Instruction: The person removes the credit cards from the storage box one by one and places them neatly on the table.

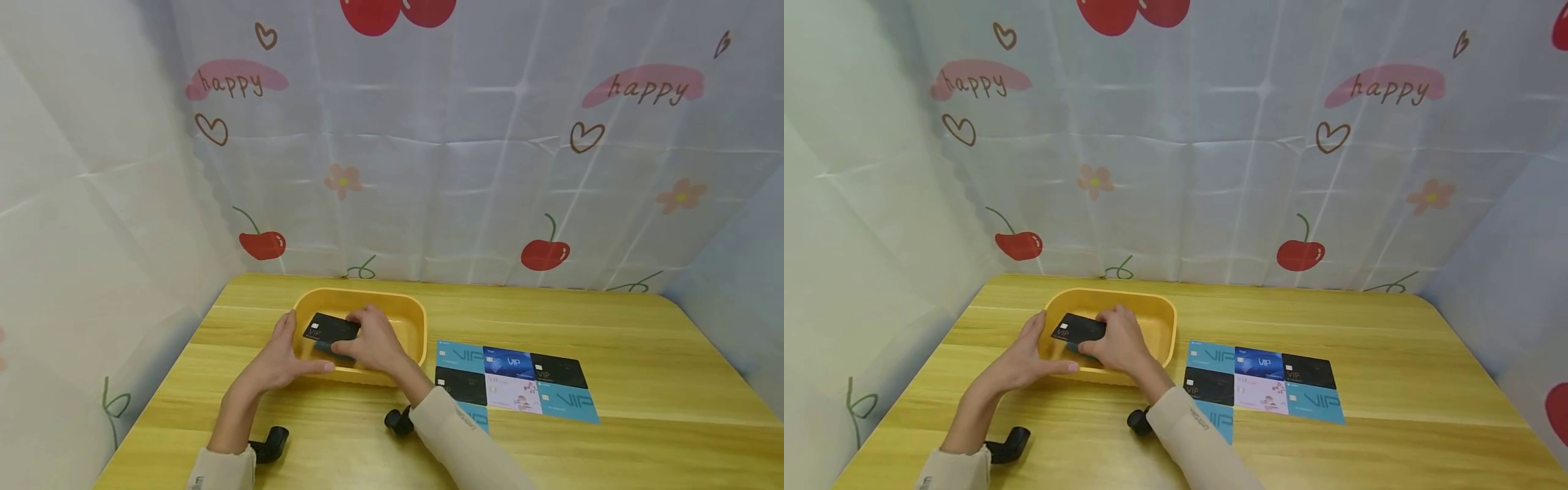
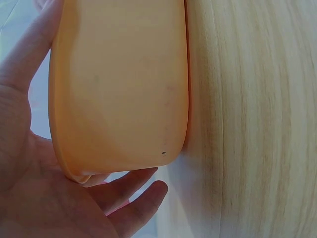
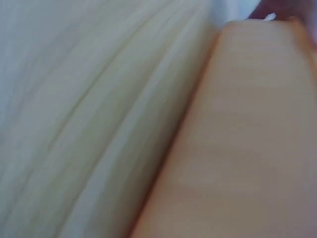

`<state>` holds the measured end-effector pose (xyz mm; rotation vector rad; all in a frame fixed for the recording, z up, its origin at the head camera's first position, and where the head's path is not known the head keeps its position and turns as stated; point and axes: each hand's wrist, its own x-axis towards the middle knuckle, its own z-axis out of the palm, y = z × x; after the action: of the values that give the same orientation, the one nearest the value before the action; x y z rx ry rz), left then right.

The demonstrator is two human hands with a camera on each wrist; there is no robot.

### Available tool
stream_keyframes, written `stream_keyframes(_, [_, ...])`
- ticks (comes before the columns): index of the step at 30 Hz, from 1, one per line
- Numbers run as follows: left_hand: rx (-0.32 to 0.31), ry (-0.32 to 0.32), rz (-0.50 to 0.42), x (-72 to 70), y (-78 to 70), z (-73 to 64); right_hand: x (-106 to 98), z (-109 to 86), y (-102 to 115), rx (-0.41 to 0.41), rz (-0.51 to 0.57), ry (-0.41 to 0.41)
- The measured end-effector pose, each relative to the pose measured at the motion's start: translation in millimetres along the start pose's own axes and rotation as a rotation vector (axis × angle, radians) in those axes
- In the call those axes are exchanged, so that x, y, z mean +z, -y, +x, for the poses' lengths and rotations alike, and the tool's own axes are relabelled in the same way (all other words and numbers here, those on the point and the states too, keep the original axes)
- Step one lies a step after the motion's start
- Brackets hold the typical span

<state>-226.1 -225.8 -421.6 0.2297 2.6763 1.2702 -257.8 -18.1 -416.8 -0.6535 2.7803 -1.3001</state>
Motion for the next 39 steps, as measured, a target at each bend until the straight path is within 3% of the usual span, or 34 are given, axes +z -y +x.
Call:
stream_keyframes(5, [-0.004, -0.007, 0.0, -0.7, -0.4, 0.7, -14, -11.6, 2, 0.019, 0.022, -0.024])
stream_keyframes(20, [-0.011, -0.02, -0.007, 0.4, -0.3, 2.0, -56, -61.8, -17, -0.042, 0.084, -0.047])
stream_keyframes(32, [-0.022, -0.028, -0.002, 0.0, -1.6, 2.1, -78, -101.1, -30, -0.008, 0.077, -0.038])
stream_keyframes(39, [-0.022, -0.007, -0.013, -0.2, -0.4, 0.4, -95, -130.7, -45, 0.073, 0.054, -0.04])
